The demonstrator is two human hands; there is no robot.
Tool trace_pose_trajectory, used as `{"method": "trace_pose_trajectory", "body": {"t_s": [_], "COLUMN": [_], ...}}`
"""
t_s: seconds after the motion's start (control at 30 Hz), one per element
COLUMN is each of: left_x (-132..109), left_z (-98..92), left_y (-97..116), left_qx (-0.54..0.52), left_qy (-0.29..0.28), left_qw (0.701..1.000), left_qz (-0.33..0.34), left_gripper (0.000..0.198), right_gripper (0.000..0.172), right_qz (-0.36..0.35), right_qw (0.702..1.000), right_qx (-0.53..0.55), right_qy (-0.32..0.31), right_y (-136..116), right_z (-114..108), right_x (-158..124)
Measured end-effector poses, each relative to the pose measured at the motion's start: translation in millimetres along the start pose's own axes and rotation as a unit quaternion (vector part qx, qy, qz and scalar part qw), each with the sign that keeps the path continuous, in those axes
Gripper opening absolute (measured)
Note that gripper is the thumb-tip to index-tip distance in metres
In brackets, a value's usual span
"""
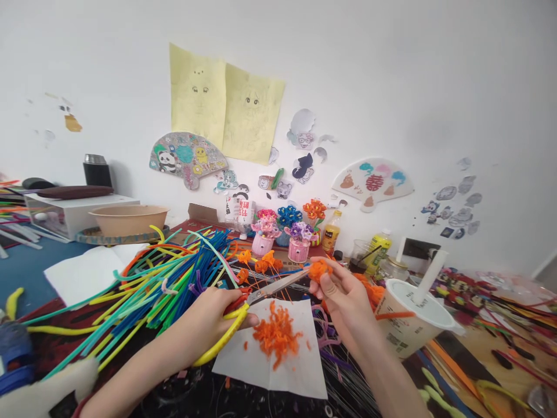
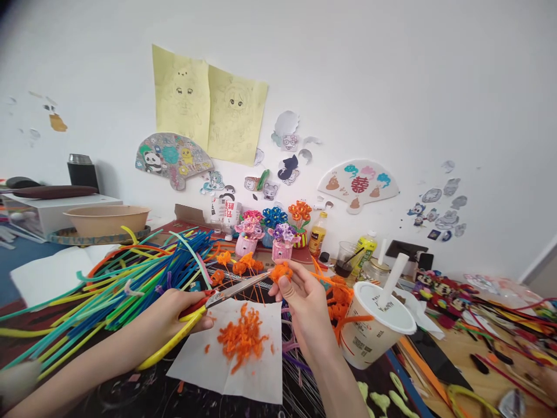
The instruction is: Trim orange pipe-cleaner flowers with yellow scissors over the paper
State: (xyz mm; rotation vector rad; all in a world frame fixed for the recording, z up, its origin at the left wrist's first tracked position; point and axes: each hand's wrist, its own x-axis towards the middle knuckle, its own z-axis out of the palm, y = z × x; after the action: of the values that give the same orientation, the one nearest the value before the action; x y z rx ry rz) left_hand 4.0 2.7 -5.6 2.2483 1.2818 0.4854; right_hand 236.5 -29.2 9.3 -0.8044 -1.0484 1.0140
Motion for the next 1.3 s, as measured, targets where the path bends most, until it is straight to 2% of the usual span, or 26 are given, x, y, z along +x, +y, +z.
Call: {"method": "trace_pose_trajectory", "body": {"t_s": [0.4, 0.9, 1.1, 1.3], "left_x": [-1.8, -1.9, -2.5, -3.2], "left_z": [-0.6, 0.0, -6.6, -5.7], "left_y": [3.2, 1.4, 6.3, 8.3], "left_qx": [-0.015, -0.021, 0.014, 0.016], "left_qy": [-0.019, -0.013, 0.027, 0.057], "left_qw": [1.000, 1.000, 0.999, 0.998], "left_qz": [-0.005, -0.006, -0.021, -0.015], "left_gripper": [0.036, 0.042, 0.033, 0.025], "right_gripper": [0.040, 0.040, 0.045, 0.035], "right_qz": [-0.010, -0.005, 0.012, -0.004], "right_qw": [1.000, 1.000, 1.000, 0.997], "right_qx": [0.003, 0.004, -0.003, -0.055], "right_qy": [0.002, 0.004, 0.028, 0.044], "right_y": [0.1, -1.1, -5.9, -4.0], "right_z": [1.5, 2.7, 3.3, 4.5], "right_x": [0.3, -0.7, -0.7, 1.0]}}
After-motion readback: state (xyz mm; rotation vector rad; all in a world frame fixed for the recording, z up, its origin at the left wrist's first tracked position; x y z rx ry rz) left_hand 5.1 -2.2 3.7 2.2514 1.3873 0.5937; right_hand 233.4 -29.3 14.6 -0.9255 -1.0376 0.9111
